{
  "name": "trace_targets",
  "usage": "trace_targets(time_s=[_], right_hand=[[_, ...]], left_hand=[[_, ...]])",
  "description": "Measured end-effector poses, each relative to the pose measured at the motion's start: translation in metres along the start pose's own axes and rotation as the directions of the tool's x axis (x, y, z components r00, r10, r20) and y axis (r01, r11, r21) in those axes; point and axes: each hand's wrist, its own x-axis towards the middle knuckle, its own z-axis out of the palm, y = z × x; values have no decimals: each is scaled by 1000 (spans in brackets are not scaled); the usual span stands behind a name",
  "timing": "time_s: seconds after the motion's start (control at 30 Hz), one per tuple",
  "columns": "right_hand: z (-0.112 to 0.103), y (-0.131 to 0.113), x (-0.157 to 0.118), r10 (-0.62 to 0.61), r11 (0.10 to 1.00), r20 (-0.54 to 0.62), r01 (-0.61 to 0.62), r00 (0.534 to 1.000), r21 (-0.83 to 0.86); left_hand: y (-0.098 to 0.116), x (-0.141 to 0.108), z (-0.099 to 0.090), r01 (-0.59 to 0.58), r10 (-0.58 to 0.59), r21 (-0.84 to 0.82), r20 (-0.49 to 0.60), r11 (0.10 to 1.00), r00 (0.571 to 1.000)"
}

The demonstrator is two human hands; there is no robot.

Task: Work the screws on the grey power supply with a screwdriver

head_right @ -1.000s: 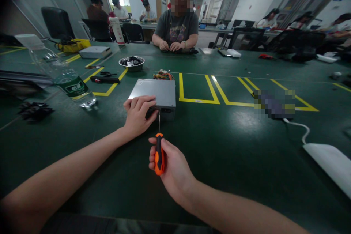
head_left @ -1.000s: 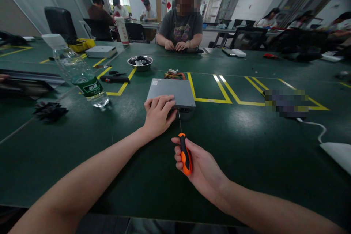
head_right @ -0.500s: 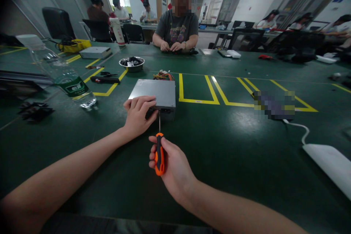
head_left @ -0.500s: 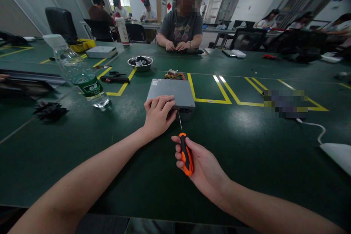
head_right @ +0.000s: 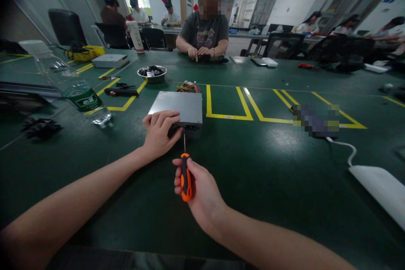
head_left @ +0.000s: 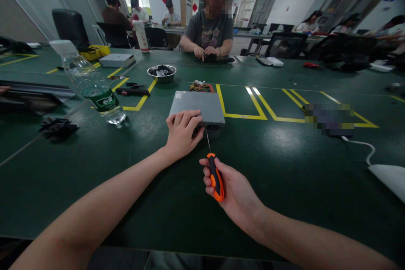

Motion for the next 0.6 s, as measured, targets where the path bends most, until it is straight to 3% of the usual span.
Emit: trace_targets(time_s=[0.2,0.43,0.6], right_hand=[[-1,1,2,-79,996,23,79,997,30],[-1,1,2,-37,999,-7,37,999,-13],[-3,3,2,-96,995,9,96,995,-4]], left_hand=[[1,1,-1,28,-28,-16,1,999,1000],[3,1,-3,39,-39,-15,9,999,999],[3,1,-2,35,-35,-13,1,999,999]])
